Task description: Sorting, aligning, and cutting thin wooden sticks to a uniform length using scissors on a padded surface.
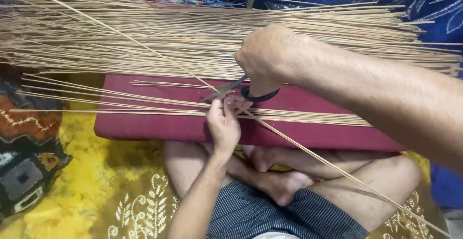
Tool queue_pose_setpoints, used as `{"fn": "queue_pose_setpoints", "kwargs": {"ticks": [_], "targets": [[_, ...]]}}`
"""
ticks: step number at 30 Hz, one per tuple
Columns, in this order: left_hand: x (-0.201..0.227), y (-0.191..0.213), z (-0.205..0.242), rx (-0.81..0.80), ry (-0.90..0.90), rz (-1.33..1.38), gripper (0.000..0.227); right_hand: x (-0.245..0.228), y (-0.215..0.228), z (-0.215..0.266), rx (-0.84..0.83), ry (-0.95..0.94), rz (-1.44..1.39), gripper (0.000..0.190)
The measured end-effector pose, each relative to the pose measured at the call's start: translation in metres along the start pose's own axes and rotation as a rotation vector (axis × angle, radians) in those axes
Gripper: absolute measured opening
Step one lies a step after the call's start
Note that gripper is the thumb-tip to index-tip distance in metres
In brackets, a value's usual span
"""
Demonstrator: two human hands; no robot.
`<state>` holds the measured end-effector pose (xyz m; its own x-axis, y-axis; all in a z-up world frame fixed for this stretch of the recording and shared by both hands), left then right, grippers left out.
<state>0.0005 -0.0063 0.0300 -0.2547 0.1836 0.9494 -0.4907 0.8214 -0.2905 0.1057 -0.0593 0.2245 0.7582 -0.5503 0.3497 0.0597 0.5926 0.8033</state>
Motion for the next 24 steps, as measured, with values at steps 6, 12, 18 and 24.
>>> {"fn": "queue_pose_setpoints", "kwargs": {"ticks": [6, 12, 18, 24], "targets": [[-0.012, 0.011, -0.001, -0.152, 0.094, 0.153, 0.025, 0.0, 0.022, 0.013, -0.145, 0.042, 0.052, 0.023], [-0.012, 0.001, 0.0, -0.053, -0.003, 0.157, 0.024, 0.001, -0.016, 0.003, 0.18, 0.049, 0.166, 0.006], [-0.015, 0.01, 0.0, -0.074, -0.125, -0.2, 0.017, -0.005, -0.016, 0.002, 0.051, 0.011, 0.068, 0.016], [-0.007, 0.013, -0.002, -0.073, -0.136, -0.209, 0.017, -0.013, 0.002, 0.014, 0.083, 0.033, 0.133, 0.024]]}}
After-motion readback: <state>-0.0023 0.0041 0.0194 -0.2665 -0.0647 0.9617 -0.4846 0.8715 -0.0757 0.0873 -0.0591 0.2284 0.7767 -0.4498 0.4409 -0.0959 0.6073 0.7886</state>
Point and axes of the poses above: each hand's wrist, its own z-axis away from the middle knuckle, its own y-axis out of the back of the hand, x = y × z, the point moved 1 cm from there along -z, towards the middle knuckle
